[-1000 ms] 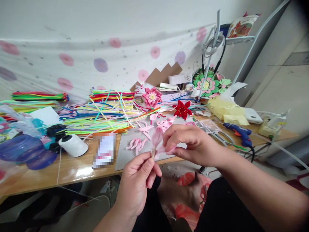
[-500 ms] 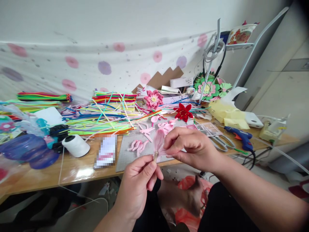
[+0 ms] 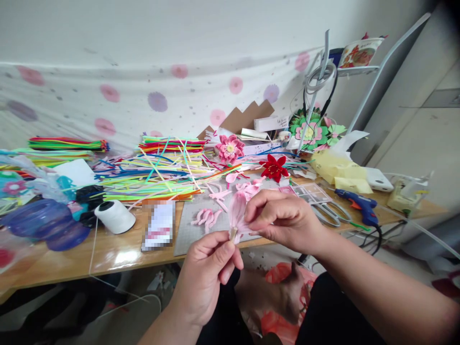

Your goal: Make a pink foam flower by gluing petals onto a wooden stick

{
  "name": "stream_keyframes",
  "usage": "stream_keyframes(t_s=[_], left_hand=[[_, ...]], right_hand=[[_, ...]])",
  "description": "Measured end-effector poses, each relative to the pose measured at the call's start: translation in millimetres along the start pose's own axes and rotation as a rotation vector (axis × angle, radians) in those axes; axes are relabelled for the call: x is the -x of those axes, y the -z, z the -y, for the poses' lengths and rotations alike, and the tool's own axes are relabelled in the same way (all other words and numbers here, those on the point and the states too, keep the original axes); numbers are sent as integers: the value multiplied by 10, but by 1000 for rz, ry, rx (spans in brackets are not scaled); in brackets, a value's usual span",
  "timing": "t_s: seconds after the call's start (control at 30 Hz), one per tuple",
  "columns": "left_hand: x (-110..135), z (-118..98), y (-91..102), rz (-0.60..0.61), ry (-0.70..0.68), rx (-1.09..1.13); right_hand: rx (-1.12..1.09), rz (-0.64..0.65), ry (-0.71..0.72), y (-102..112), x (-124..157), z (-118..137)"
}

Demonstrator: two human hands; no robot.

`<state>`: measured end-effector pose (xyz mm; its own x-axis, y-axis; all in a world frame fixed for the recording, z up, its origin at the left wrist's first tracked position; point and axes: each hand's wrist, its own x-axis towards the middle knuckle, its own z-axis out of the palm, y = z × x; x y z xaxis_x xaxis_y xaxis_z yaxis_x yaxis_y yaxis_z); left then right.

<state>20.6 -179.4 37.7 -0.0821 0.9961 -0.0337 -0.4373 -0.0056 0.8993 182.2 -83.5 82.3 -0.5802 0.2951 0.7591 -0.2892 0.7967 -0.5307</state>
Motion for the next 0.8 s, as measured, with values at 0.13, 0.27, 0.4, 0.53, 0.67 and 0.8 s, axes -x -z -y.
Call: stream_keyframes(t_s=[0.13,0.27,0.4,0.53,0.67,0.8], left_hand=[[4,-6,-5,-27,-56,-60],[13,10,11,-113,-173,-161],[18,53,41,-181,-257,-228],[21,112,67,-162,-281,-261],[28,118,65,-150,-284,-288],[56,75,41,-128,-267,-299]], right_hand=[[-15,-35,-59,-45,32,-48],[-252,-256,-271,-177,114,-143],[-347,-268,-398,-360,156,-136],[-398,-363,-475,-532,145,-84],[-523,-469,-519,-652,161,-119],[-664,-518,-557,-726,187,-142]])
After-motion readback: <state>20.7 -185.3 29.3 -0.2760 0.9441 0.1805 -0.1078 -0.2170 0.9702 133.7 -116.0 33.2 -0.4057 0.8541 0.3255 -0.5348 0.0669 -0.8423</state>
